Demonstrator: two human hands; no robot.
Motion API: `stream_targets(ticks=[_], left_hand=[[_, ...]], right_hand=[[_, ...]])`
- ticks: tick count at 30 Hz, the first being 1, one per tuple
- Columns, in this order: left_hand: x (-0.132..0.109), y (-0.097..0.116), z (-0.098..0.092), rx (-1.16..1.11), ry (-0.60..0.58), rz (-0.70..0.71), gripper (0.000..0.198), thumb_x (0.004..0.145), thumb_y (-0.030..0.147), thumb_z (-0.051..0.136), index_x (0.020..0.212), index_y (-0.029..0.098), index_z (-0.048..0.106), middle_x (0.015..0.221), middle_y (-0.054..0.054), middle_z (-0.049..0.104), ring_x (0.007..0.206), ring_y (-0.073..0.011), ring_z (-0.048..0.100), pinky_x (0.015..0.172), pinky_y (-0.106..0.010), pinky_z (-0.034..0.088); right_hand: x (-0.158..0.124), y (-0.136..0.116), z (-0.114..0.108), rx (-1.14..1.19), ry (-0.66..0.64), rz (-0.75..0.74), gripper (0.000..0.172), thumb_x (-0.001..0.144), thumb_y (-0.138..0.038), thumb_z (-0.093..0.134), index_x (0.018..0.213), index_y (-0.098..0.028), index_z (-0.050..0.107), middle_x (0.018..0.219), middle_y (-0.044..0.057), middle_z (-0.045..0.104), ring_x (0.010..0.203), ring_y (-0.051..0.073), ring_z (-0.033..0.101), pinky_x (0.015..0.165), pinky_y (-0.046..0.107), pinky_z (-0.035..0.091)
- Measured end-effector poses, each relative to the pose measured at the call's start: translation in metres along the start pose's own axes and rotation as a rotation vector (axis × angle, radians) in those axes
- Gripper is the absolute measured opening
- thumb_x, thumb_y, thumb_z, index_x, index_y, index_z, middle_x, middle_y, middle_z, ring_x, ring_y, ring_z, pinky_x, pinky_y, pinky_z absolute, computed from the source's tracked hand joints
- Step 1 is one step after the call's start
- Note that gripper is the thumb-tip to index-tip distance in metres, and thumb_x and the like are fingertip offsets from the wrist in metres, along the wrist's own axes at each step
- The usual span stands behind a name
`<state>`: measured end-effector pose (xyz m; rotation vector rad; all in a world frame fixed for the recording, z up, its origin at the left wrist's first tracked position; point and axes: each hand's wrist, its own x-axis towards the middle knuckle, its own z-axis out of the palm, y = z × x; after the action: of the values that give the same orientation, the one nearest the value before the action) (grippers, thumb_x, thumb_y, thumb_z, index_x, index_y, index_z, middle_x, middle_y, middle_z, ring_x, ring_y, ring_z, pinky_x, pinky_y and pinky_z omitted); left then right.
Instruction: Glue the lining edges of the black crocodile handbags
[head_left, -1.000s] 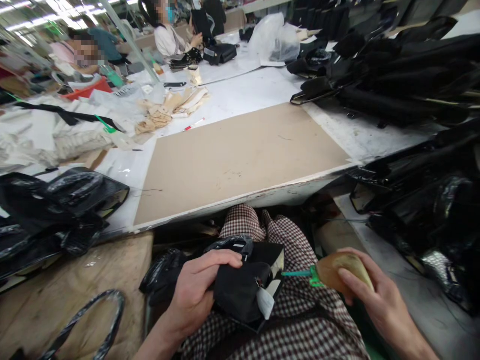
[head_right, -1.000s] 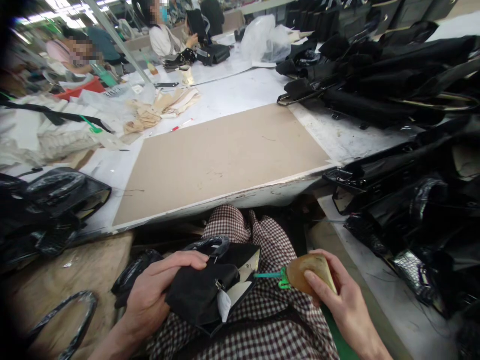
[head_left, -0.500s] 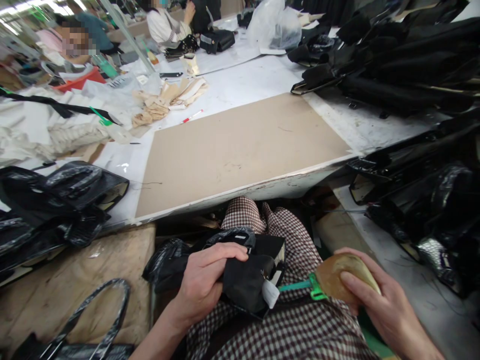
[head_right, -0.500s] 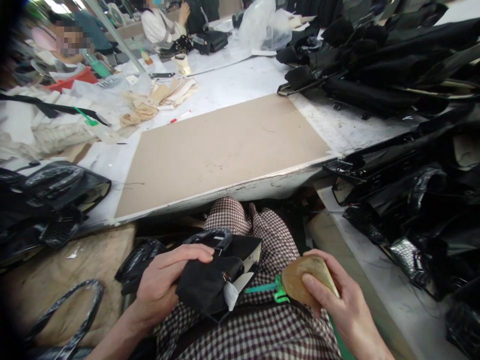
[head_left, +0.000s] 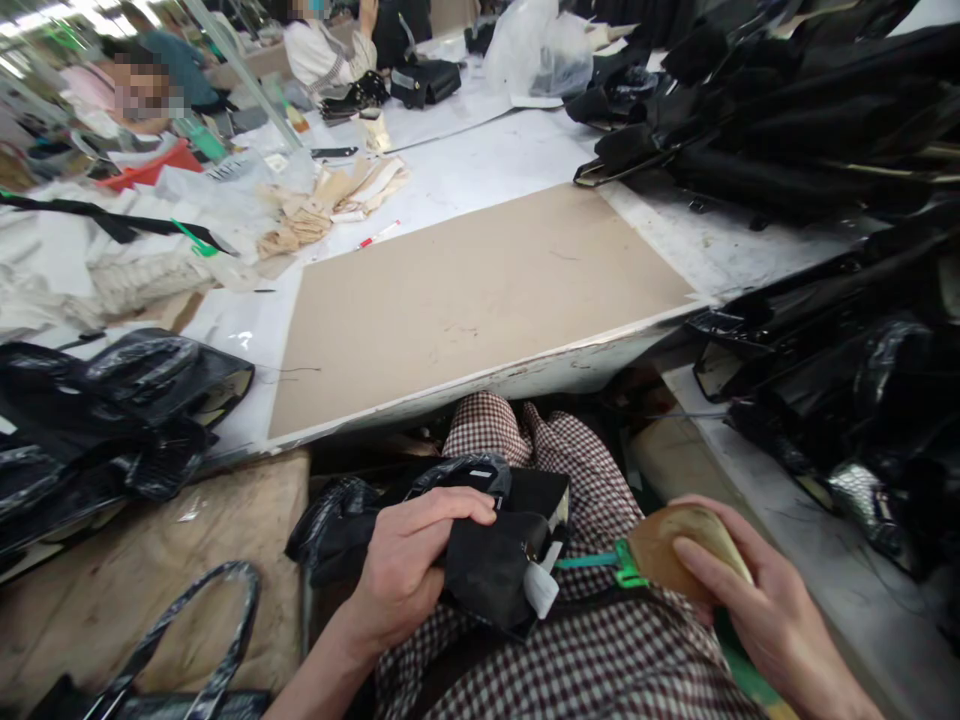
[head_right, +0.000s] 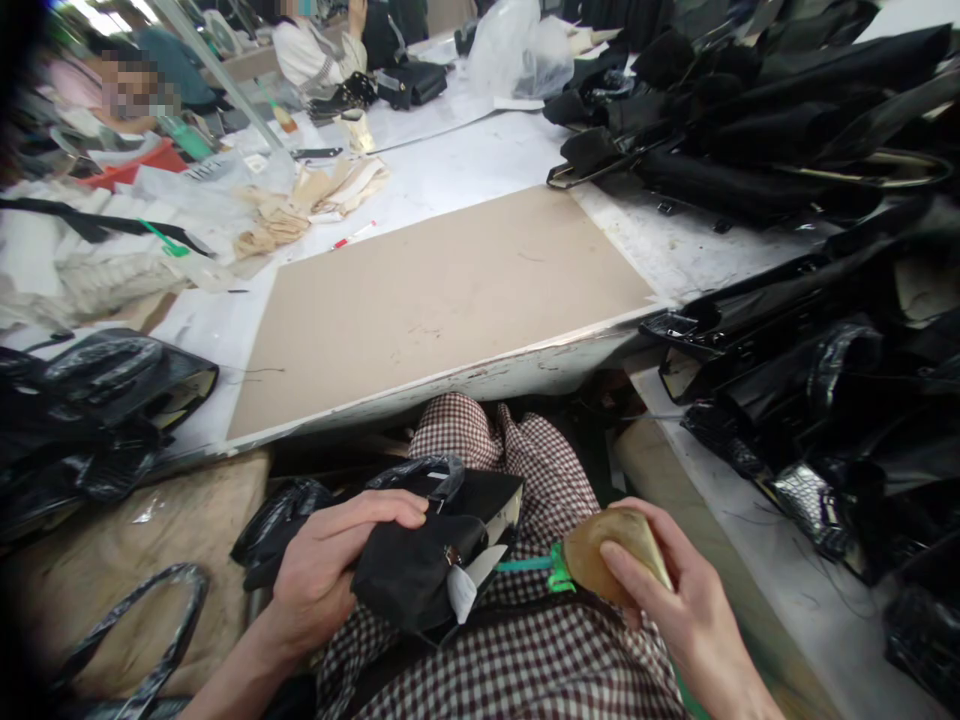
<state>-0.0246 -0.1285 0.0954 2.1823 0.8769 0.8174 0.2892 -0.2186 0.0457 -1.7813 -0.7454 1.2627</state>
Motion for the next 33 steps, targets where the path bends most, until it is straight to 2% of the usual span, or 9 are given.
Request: stream_targets(ticks=[4, 11, 15, 19, 28, 30, 33], left_hand=[[0.001, 0.0, 0.001, 0.001, 0.004, -0.005, 0.044, 0.076, -0.013, 0.044, 0.104, 0.014, 0.065, 0.103, -0.008, 0.072, 0.102, -0.0164, 0.069, 0.091, -0.026, 0.056], [0.0, -0.001, 0.0, 0.003, 0.018, -0.026, 0.04, 0.08, -0.011, 0.045, 0.103, 0.014, 0.066, 0.103, -0.007, 0.073, 0.101, -0.0164, 0.069, 0.09, -0.026, 0.056], [-0.001, -0.002, -0.001, 0.008, 0.026, -0.033, 0.036, 0.082, -0.008, 0.047, 0.101, 0.016, 0.067, 0.101, -0.007, 0.073, 0.1, -0.0185, 0.07, 0.088, -0.028, 0.058], [-0.001, -0.001, -0.001, 0.004, 0.019, -0.039, 0.034, 0.083, -0.007, 0.048, 0.101, 0.015, 0.067, 0.1, -0.008, 0.074, 0.099, -0.0188, 0.07, 0.088, -0.028, 0.058], [-0.003, -0.003, -0.001, -0.005, 0.003, -0.041, 0.038, 0.083, -0.009, 0.047, 0.105, 0.015, 0.066, 0.105, -0.007, 0.072, 0.102, -0.0174, 0.068, 0.091, -0.027, 0.056], [-0.003, -0.003, -0.001, -0.006, 0.001, -0.048, 0.038, 0.084, -0.009, 0.046, 0.106, 0.016, 0.066, 0.105, -0.007, 0.072, 0.103, -0.0174, 0.068, 0.091, -0.027, 0.056], [-0.002, -0.004, -0.001, -0.018, 0.014, -0.048, 0.04, 0.082, -0.01, 0.046, 0.104, 0.016, 0.066, 0.103, -0.006, 0.072, 0.102, -0.0171, 0.069, 0.091, -0.027, 0.056]], right_hand=[[0.014, 0.01, -0.012, -0.18, 0.026, -0.079, 0.05, 0.078, -0.055, 0.072, 0.113, -0.021, 0.063, 0.096, 0.006, 0.072, 0.071, 0.023, 0.067, 0.048, 0.023, 0.054], [0.017, 0.028, -0.01, -0.21, 0.136, -0.164, 0.051, 0.074, -0.055, 0.073, 0.111, -0.021, 0.063, 0.09, 0.003, 0.071, 0.068, 0.022, 0.066, 0.056, 0.025, 0.057], [0.014, 0.027, -0.009, -0.114, 0.085, -0.083, 0.051, 0.076, -0.055, 0.073, 0.113, -0.021, 0.062, 0.092, 0.005, 0.072, 0.062, 0.022, 0.064, 0.048, 0.026, 0.054], [0.007, 0.021, -0.005, 0.046, 0.0, 0.029, 0.049, 0.079, -0.053, 0.074, 0.115, -0.022, 0.061, 0.093, 0.005, 0.071, 0.047, 0.016, 0.053, 0.04, 0.026, 0.047], [-0.015, 0.006, 0.02, 0.333, -0.046, 0.129, 0.053, 0.076, -0.052, 0.077, 0.117, -0.022, 0.061, 0.085, 0.004, 0.066, 0.053, 0.015, 0.049, 0.036, 0.021, 0.039], [-0.012, 0.007, 0.018, 0.309, -0.03, 0.121, 0.053, 0.076, -0.052, 0.076, 0.117, -0.021, 0.061, 0.087, 0.005, 0.067, 0.055, 0.016, 0.051, 0.037, 0.022, 0.04], [0.002, 0.017, 0.007, 0.127, 0.024, 0.048, 0.052, 0.077, -0.054, 0.074, 0.116, -0.021, 0.061, 0.095, 0.006, 0.07, 0.058, 0.02, 0.059, 0.041, 0.025, 0.046]])
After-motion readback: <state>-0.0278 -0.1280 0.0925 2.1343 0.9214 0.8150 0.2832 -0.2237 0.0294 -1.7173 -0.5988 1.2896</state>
